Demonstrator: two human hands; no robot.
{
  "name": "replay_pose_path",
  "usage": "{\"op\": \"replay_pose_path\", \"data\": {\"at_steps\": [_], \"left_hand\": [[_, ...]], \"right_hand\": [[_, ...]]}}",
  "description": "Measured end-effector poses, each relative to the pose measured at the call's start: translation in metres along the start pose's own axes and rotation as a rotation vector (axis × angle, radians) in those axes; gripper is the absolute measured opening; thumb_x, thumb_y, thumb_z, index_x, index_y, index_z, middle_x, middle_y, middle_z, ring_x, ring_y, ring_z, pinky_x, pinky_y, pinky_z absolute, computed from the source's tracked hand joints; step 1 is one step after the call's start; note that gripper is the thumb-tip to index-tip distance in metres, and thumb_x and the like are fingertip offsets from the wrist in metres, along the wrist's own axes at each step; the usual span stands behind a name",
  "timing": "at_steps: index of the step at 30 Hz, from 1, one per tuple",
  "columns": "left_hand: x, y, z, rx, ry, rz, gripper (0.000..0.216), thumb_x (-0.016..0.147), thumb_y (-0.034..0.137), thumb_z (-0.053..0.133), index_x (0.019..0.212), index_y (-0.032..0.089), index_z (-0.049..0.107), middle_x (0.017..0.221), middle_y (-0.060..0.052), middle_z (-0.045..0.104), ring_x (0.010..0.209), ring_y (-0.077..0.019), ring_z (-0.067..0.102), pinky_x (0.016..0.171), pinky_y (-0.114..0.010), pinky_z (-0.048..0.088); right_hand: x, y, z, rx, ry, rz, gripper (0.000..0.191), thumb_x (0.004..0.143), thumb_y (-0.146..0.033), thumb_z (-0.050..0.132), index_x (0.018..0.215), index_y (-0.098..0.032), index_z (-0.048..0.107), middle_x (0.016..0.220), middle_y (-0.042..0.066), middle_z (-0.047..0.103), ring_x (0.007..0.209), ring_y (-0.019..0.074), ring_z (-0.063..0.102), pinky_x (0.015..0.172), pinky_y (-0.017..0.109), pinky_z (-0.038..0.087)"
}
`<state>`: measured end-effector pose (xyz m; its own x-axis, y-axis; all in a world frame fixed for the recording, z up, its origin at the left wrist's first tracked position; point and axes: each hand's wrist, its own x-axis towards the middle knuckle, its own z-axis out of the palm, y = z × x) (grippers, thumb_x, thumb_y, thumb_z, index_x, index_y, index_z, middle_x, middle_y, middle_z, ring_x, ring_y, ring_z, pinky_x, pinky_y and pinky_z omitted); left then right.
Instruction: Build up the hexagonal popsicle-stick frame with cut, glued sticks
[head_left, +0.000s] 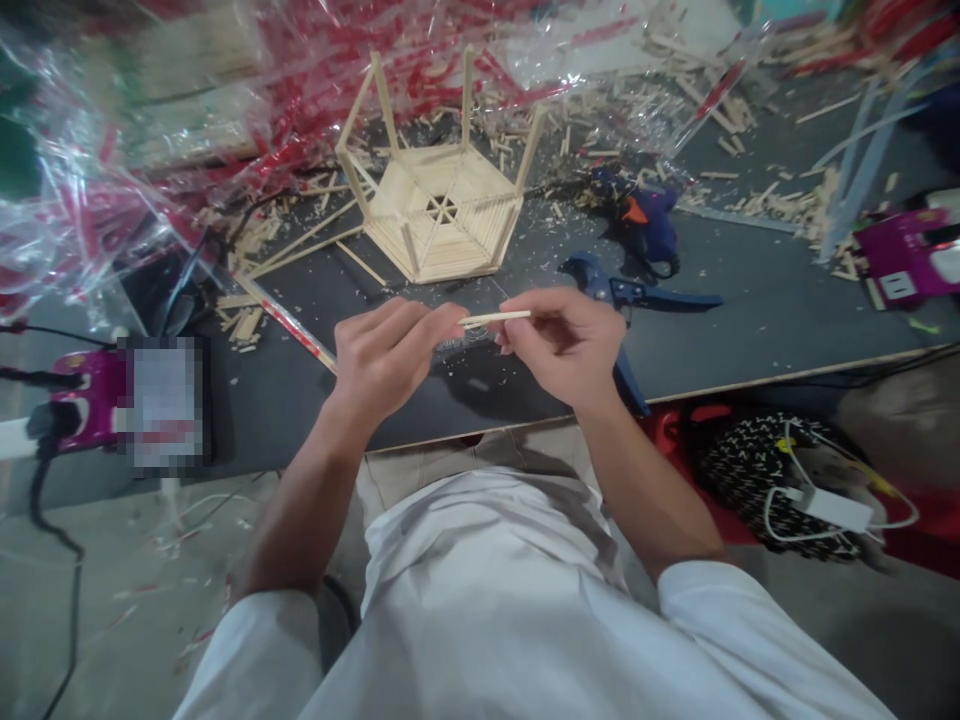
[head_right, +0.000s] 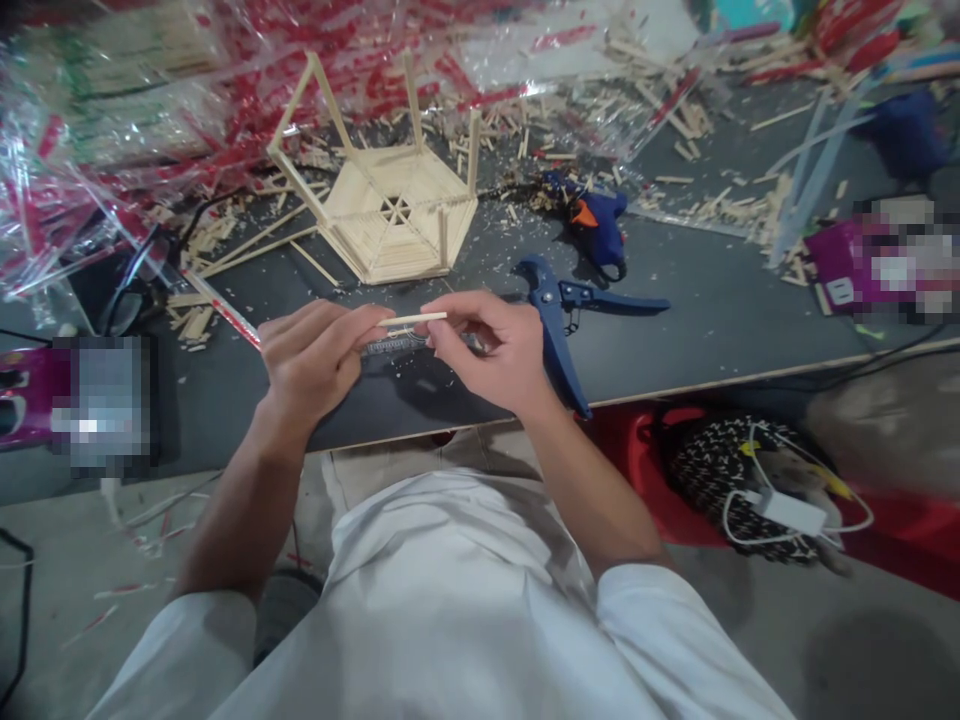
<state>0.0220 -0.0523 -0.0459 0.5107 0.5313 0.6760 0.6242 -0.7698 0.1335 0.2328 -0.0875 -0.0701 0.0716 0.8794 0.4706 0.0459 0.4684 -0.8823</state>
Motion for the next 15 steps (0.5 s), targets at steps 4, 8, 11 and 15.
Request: {"op": "replay_pose_path", "data": {"at_steps": [4, 8, 11, 15], "left_hand": [[0.0007, 0.0005, -0.001, 0.008, -0.037, -0.005, 0.027, 0.107, 0.032, 0.051, 0.102, 0.023, 0.077, 0.072, -0.001, 0.069, 0.065, -0.0119, 0.062, 0.062, -0.023, 0.046], [-0.0001, -0.0002, -0.0017, -0.019, -0.029, 0.013, 0.023, 0.107, 0.029, 0.053, 0.105, 0.024, 0.076, 0.075, -0.001, 0.069, 0.067, -0.0118, 0.063, 0.064, -0.023, 0.045], [-0.0014, -0.0014, -0.0018, -0.051, 0.006, 0.036, 0.017, 0.105, 0.026, 0.058, 0.11, 0.025, 0.074, 0.078, 0.0, 0.07, 0.068, -0.0117, 0.063, 0.065, -0.024, 0.045], [-0.0006, -0.0008, -0.0027, -0.026, -0.044, 0.009, 0.02, 0.106, 0.028, 0.055, 0.11, 0.026, 0.075, 0.076, 0.0, 0.069, 0.067, -0.0121, 0.062, 0.065, -0.025, 0.045]], "right_hand": [[-0.0014, -0.0002, -0.003, -0.101, -0.058, 0.027, 0.02, 0.099, -0.04, 0.065, 0.104, -0.024, 0.075, 0.082, 0.001, 0.079, 0.066, 0.0133, 0.073, 0.064, 0.026, 0.063], [-0.0013, -0.0018, -0.0036, -0.069, -0.105, -0.002, 0.017, 0.099, -0.035, 0.064, 0.108, -0.024, 0.074, 0.086, 0.0, 0.08, 0.065, 0.0121, 0.072, 0.065, 0.025, 0.062], [-0.0017, -0.0016, -0.0029, -0.016, -0.104, -0.025, 0.015, 0.098, -0.028, 0.066, 0.11, -0.026, 0.075, 0.088, -0.001, 0.081, 0.067, 0.0114, 0.073, 0.066, 0.024, 0.062], [-0.0034, 0.0011, -0.0024, -0.046, -0.084, 0.037, 0.021, 0.1, -0.04, 0.064, 0.108, -0.025, 0.075, 0.086, 0.001, 0.08, 0.067, 0.0133, 0.074, 0.064, 0.025, 0.062]]}}
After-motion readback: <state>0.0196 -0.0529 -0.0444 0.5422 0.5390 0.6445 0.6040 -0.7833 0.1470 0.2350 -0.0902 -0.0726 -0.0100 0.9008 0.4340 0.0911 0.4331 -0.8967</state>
